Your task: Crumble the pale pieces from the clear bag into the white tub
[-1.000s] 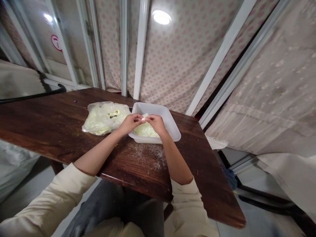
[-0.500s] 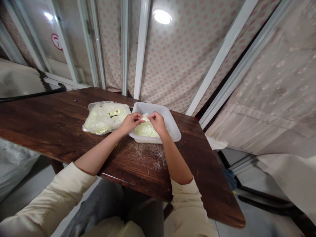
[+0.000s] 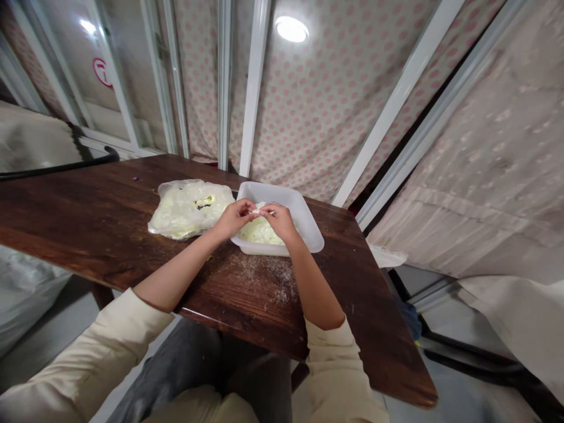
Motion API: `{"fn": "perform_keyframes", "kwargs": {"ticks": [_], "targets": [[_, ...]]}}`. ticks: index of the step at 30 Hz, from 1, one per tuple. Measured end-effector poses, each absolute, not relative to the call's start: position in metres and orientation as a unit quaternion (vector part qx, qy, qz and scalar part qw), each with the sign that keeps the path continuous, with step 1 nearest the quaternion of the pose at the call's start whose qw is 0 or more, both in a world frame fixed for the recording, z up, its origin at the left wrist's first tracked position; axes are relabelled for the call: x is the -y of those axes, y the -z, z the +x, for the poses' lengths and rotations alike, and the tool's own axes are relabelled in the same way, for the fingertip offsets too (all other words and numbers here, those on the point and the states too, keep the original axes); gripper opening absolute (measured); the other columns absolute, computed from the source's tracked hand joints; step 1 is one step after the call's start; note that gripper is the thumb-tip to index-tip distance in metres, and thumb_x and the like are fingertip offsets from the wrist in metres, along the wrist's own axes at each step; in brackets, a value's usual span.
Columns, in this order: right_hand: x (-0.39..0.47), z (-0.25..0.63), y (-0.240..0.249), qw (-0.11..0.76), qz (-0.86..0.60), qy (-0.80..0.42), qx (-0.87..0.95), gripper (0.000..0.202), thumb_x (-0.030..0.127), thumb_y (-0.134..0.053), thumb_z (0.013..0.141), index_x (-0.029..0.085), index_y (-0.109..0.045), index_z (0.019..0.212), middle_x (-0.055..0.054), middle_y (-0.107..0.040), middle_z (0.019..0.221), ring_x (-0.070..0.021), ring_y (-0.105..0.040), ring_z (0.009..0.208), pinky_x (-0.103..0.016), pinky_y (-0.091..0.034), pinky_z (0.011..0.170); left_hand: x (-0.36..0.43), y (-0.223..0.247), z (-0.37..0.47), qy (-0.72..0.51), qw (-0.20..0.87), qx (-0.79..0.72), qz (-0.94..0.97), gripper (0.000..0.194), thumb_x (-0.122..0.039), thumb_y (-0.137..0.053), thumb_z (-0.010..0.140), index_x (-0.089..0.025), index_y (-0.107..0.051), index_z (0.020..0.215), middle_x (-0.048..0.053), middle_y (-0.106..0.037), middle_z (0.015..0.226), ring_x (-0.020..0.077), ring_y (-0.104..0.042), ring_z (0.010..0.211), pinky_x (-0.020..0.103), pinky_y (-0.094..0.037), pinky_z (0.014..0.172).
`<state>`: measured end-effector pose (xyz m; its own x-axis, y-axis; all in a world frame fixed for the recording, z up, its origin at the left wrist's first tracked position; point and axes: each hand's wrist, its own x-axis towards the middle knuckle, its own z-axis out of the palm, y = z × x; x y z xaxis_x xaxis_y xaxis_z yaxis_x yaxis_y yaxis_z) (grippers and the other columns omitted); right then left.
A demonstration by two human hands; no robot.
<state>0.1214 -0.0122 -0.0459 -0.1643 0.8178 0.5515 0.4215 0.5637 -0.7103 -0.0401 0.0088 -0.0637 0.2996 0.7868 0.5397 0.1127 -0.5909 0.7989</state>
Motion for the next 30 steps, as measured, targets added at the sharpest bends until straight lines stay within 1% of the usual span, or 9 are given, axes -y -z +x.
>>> {"fn": "perform_keyframes", "kwargs": {"ticks": [6,11,13,16,18,20,26,28,30], "targets": [[0.0104,0.1234,0.0463,0.53,-0.448,-0.179,0.697,0.02,0.036,-0.068,0.065,0.019,-0.058,0.06,-0.001,-0.055,0.066,-0.0142,-0.051,0.065,-0.029,-0.041,0.064,-0.0072,0.0617,-0.0398,-0.496,0.339,-0.325,0.73,0.019,-0.028,-0.064,0.07,-0.015,-0.058,0.082,0.002,-0.06,0.073,0.01,-0.05,0.063,0.025,-0.04,0.061],[0.0103,0.1239,0.0481,0.526,-0.461,-0.17,0.694,0.027,0.04,-0.068,0.065,0.019,-0.051,0.058,0.001,-0.051,0.062,-0.0124,-0.046,0.06,-0.027,-0.038,0.06,-0.005,0.0596,-0.0405,-0.49,0.335,-0.323,0.737,0.016,-0.028,-0.063,0.071,-0.015,-0.057,0.077,0.0,-0.058,0.069,0.0099,-0.049,0.061,0.024,-0.039,0.06],[0.0107,0.1238,0.0483,0.523,-0.475,-0.162,0.689,0.032,0.043,-0.067,0.066,0.02,-0.048,0.056,0.002,-0.049,0.058,-0.0121,-0.044,0.057,-0.027,-0.036,0.057,-0.0043,0.0589,-0.0409,-0.49,0.329,-0.322,0.74,0.015,-0.028,-0.062,0.072,-0.015,-0.056,0.075,-0.001,-0.056,0.067,0.0098,-0.047,0.061,0.024,-0.038,0.061],[0.0104,0.1242,0.0491,0.516,-0.499,-0.157,0.678,0.037,0.048,-0.059,0.073,0.021,-0.042,0.056,0.002,-0.049,0.053,-0.0122,-0.043,0.054,-0.027,-0.034,0.055,-0.0046,0.0587,-0.0414,-0.49,0.313,-0.327,0.745,0.013,-0.028,-0.06,0.073,-0.015,-0.056,0.073,-0.001,-0.055,0.068,0.0102,-0.046,0.063,0.025,-0.037,0.062],[0.0092,0.1252,0.0503,0.512,-0.496,-0.17,0.68,0.037,0.051,-0.051,0.078,0.021,-0.042,0.058,0.001,-0.05,0.055,-0.0132,-0.046,0.056,-0.027,-0.035,0.056,-0.0052,0.0589,-0.0415,-0.486,0.309,-0.33,0.748,0.013,-0.027,-0.06,0.073,-0.015,-0.056,0.073,0.0,-0.056,0.069,0.0106,-0.046,0.064,0.025,-0.036,0.062],[0.0077,0.1267,0.0515,0.509,-0.489,-0.177,0.686,0.037,0.052,-0.049,0.079,0.02,-0.046,0.06,0.0,-0.051,0.057,-0.0146,-0.05,0.059,-0.027,-0.037,0.058,-0.0054,0.0588,-0.0415,-0.48,0.308,-0.334,0.75,0.013,-0.027,-0.06,0.073,-0.015,-0.057,0.073,0.0,-0.056,0.07,0.0107,-0.046,0.064,0.025,-0.036,0.063],[0.0069,0.1299,0.0499,0.518,-0.506,-0.125,0.678,0.03,0.043,-0.057,0.073,0.017,-0.054,0.058,0.0,-0.051,0.057,-0.015,-0.048,0.062,-0.027,-0.038,0.061,-0.0041,0.0584,-0.0414,-0.473,0.299,-0.346,0.753,0.012,-0.026,-0.06,0.073,-0.015,-0.057,0.074,-0.002,-0.055,0.068,0.0097,-0.044,0.062,0.024,-0.036,0.063],[0.0078,0.1296,0.0484,0.522,-0.506,-0.11,0.677,0.03,0.043,-0.058,0.071,0.017,-0.053,0.056,0.0,-0.05,0.056,-0.0143,-0.047,0.061,-0.027,-0.036,0.061,-0.0042,0.0589,-0.0416,-0.471,0.295,-0.345,0.756,0.012,-0.026,-0.06,0.073,-0.015,-0.058,0.074,-0.002,-0.055,0.068,0.0096,-0.044,0.062,0.024,-0.036,0.063],[0.0089,0.1289,0.0474,0.513,-0.509,-0.105,0.683,0.032,0.044,-0.055,0.073,0.018,-0.05,0.055,0.001,-0.048,0.054,-0.0135,-0.045,0.058,-0.027,-0.035,0.059,-0.0045,0.0592,-0.0418,-0.471,0.292,-0.346,0.757,0.011,-0.026,-0.06,0.073,-0.015,-0.058,0.075,-0.002,-0.055,0.068,0.0096,-0.045,0.062,0.024,-0.037,0.063]]}}
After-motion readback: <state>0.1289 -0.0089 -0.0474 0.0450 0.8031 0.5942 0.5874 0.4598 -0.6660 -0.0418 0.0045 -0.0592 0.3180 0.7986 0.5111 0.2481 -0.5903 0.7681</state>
